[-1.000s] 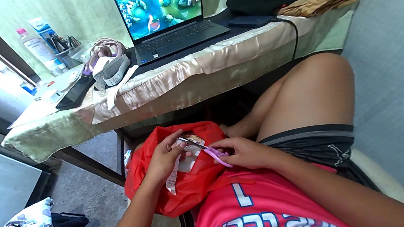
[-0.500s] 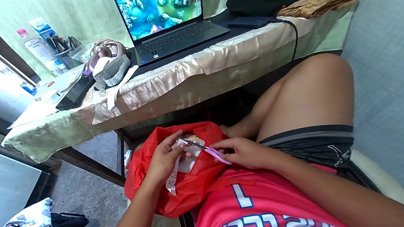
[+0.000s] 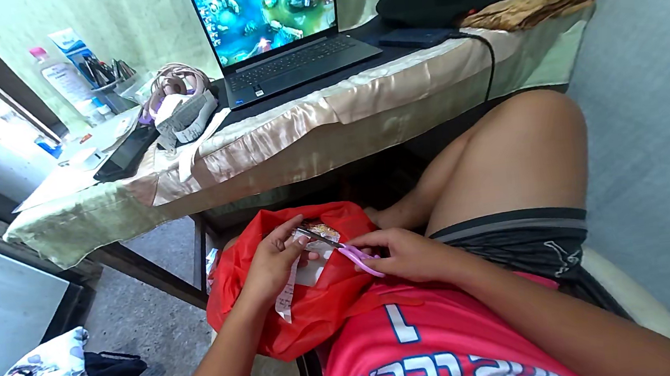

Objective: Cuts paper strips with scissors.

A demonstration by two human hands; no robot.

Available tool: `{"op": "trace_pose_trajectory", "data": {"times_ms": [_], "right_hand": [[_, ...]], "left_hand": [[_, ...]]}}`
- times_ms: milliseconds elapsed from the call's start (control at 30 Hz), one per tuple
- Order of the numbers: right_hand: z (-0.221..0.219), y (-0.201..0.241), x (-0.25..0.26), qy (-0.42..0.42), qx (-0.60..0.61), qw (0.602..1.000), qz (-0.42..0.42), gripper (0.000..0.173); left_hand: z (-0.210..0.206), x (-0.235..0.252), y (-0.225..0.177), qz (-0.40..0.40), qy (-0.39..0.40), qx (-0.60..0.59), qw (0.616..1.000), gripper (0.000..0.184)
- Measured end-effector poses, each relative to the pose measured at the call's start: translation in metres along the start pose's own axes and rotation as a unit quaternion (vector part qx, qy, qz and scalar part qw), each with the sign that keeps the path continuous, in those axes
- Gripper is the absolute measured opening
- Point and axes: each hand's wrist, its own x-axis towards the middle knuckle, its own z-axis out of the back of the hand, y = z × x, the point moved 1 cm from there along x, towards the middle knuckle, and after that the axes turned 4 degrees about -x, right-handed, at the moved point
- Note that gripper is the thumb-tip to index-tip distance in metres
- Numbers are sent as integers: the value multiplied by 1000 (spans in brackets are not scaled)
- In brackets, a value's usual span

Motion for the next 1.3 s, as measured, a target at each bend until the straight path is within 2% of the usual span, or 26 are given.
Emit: {"op": "trace_pose_trajectory", "data": {"times_ms": [333,633,1033,1300], "right_hand": [[2,-1,1,0,-17,1000,-12,33],[1,1,1,8,-4,1000,-4,38],[1,-1,1,4,-15,1000,-16,32],[-1,0,0,7,-11,1000,5,41]], "left_hand": [[0,0,-1,3,-5,2,1000,47],[0,0,0,0,-5,0,1000,47],[-1,-1,-1,6,-7,2,1000,47],[0,0,1,1,-3,-1,1000,46]]}}
